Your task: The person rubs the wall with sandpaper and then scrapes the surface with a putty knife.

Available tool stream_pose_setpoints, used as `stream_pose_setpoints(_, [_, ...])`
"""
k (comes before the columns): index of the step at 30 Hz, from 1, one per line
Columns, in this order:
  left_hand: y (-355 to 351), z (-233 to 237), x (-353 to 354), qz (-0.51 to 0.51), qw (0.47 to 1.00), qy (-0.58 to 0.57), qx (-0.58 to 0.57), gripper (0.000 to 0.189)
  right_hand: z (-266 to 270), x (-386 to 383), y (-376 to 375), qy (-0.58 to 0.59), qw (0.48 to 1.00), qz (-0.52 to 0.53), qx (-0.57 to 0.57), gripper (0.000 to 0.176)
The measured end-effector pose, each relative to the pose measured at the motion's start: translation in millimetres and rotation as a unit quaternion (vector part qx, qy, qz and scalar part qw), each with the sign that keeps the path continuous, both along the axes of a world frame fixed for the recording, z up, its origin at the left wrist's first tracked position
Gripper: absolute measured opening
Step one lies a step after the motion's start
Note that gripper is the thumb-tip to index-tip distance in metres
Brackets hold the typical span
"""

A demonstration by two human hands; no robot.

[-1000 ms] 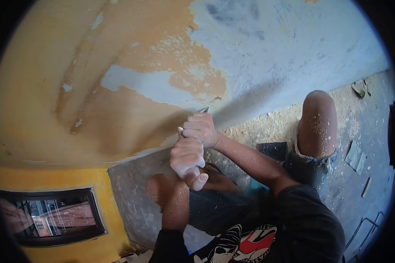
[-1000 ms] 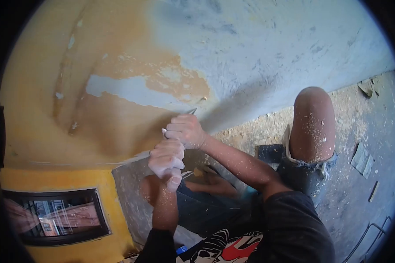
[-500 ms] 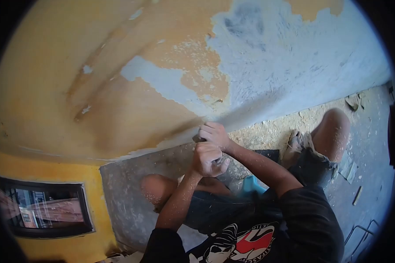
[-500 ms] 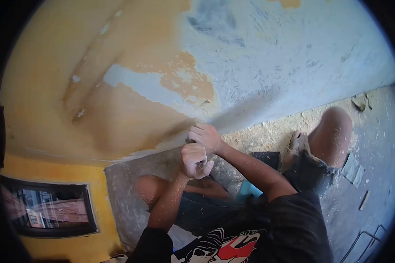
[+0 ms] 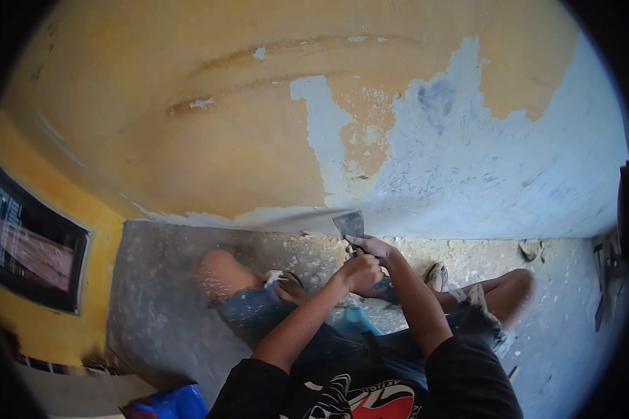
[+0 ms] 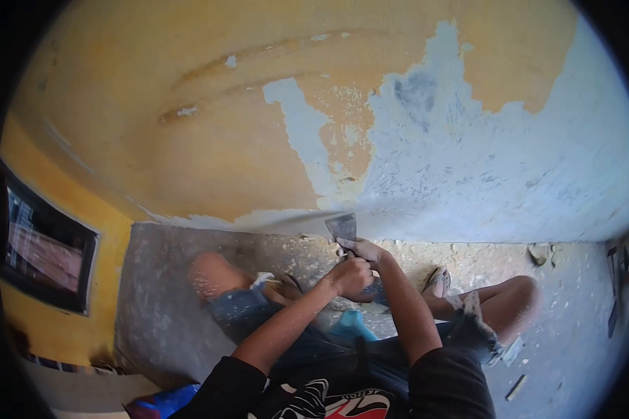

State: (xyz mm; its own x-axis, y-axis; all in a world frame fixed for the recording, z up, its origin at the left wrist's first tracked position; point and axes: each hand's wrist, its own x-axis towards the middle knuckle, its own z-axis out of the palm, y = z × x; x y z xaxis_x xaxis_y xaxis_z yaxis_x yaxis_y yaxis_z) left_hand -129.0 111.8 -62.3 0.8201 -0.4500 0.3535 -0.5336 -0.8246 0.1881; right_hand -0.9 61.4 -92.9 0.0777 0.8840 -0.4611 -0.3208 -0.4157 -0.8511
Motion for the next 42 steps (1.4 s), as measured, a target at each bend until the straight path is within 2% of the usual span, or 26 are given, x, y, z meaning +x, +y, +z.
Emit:
stream_pose_setpoints(1, [-6.5, 20.6, -2.5, 0.000, 0.997, -0.004, -0.073, 0.024, -5.8, 4.3, -10.2, 0.018, 1.000, -0.015, -0.005, 0.049])
stream_pose_setpoints(2, [-16.8, 30.3, -2.7, 0.002, 0.997, -0.009, -0.075, 0.024, -18.2, 10.0, -18.2, 0.013, 1.000, -0.013, -0.007, 0.049])
stream_pose_setpoints(3, [-25.5, 39.3, -5.4, 0.157, 0.959, -0.063, -0.226, 0.020, -31.3, 14.5, -24.3, -0.149, 0.987, -0.012, 0.058, 0.047])
stream_pose_setpoints(4, [-30.8, 38.1, -9.2, 0.303, 0.873, -0.111, -0.365, 0.016, -40.3, 17.9, -25.0, -0.303, 0.945, -0.012, 0.122, 0.046])
stream_pose_setpoints(5, [-26.0, -11.9, 2.4, 0.436, 0.757, -0.204, -0.442, 0.007, -10.0, 9.3, -27.4, -0.175, 0.981, -0.053, -0.061, 0.047])
stream_pose_setpoints(6, [-21.4, -31.1, 5.7, 0.490, 0.596, -0.142, -0.621, 0.014, -15.8, 3.7, -25.0, -0.173, 0.982, -0.048, -0.064, 0.047])
stream_pose_setpoints(8, [16.2, -63.0, 13.0, 0.498, 0.402, -0.059, -0.766, 0.033, -26.2, -4.3, -21.6, -0.243, 0.965, -0.076, -0.056, 0.050])
stream_pose_setpoints(9, [26.9, -75.9, 15.0, 0.409, 0.349, 0.008, -0.843, 0.042, -19.4, -15.7, -20.6, -0.234, 0.960, -0.148, -0.038, 0.053])
stream_pose_setpoints(10, [34.4, -83.7, 20.8, 0.309, 0.293, 0.076, -0.901, 0.050, -29.0, -18.3, -16.5, -0.207, 0.956, -0.205, 0.039, 0.051])
stream_pose_setpoints(12, [35.7, -74.7, 38.8, 0.154, 0.319, 0.090, -0.931, 0.048, -57.9, -25.6, 3.9, -0.176, 0.910, -0.362, 0.098, 0.047])
stream_pose_setpoints(13, [40.9, -77.0, 46.4, 0.156, 0.315, 0.096, -0.931, 0.048, -59.0, -22.8, 9.6, -0.174, 0.910, -0.365, 0.091, 0.047])
stream_pose_setpoints(15, [54.2, -81.8, 62.8, 0.146, 0.399, 0.131, -0.896, 0.041, -49.3, -17.4, 13.8, -0.383, 0.860, -0.325, 0.088, 0.048])
stream_pose_setpoints(18, [73.5, -72.7, 68.0, 0.125, 0.387, 0.150, -0.901, 0.033, -35.3, -18.6, 18.3, -0.383, 0.857, -0.338, 0.070, 0.050])
stream_pose_setpoints(20, [73.0, -78.6, 68.5, 0.147, 0.365, 0.151, -0.907, 0.032, -34.3, -20.6, 20.1, -0.371, 0.865, -0.336, 0.037, 0.052])
stream_pose_setpoints(22, [71.3, -86.9, 68.1, 0.192, 0.361, 0.130, -0.903, 0.033, -37.7, -22.6, 22.7, -0.383, 0.868, -0.317, -0.015, 0.042])
stream_pose_setpoints(24, [68.8, -92.2, 69.8, 0.203, 0.349, 0.119, -0.907, 0.031, -44.9, -25.4, 25.5, -0.401, 0.856, -0.326, -0.003, 0.039])
stream_pose_setpoints(27, [65.8, -90.1, 74.1, 0.205, 0.360, 0.089, -0.906, 0.026, -47.9, -26.5, 29.8, -0.421, 0.827, -0.372, 0.016, 0.035])
stream_pose_setpoints(30, [73.2, -100.9, 76.7, 0.195, 0.377, 0.080, -0.902, 0.026, -44.8, -20.5, 36.3, -0.396, 0.846, -0.356, 0.023, 0.032])
stream_pose_setpoints(31, [74.9, -87.8, 75.7, 0.226, 0.386, 0.077, -0.891, 0.026, -41.2, -22.6, 39.3, -0.395, 0.846, -0.357, 0.019, 0.032])
stream_pose_setpoints(33, [84.6, -71.5, 74.7, 0.220, 0.406, 0.067, -0.884, 0.026, -30.6, -26.6, 47.4, -0.424, 0.831, -0.358, 0.041, 0.027])
stream_pose_setpoints(34, [87.0, -62.5, 72.3, 0.215, 0.425, 0.055, -0.877, 0.027, -22.4, -23.7, 49.3, -0.423, 0.832, -0.357, 0.035, 0.027])
stream_pose_setpoints(35, [88.4, -43.3, 70.8, 0.185, 0.420, 0.064, -0.886, 0.026, -11.7, -19.7, 52.4, -0.407, 0.845, -0.343, 0.049, 0.038])
stream_pose_setpoints(36, [82.5, -50.5, 66.1, 0.188, 0.415, 0.066, -0.888, 0.026, -6.0, -20.9, 51.1, -0.390, 0.858, -0.328, 0.065, 0.049])
stream_pose_setpoints(39, [70.9, -82.9, 70.6, 0.283, 0.394, 0.061, -0.873, 0.025, -25.3, -28.8, 37.8, -0.405, 0.846, -0.344, 0.052, 0.046])
stream_pose_setpoints(40, [67.6, -90.9, 72.6, 0.268, 0.374, 0.064, -0.885, 0.025, -33.0, -30.4, 37.0, -0.402, 0.843, -0.351, 0.064, 0.046])
stream_pose_setpoints(42, [69.5, -74.9, 72.7, 0.307, 0.399, 0.037, -0.863, 0.023, -39.9, -29.4, 45.8, -0.427, 0.827, -0.362, 0.061, 0.046])
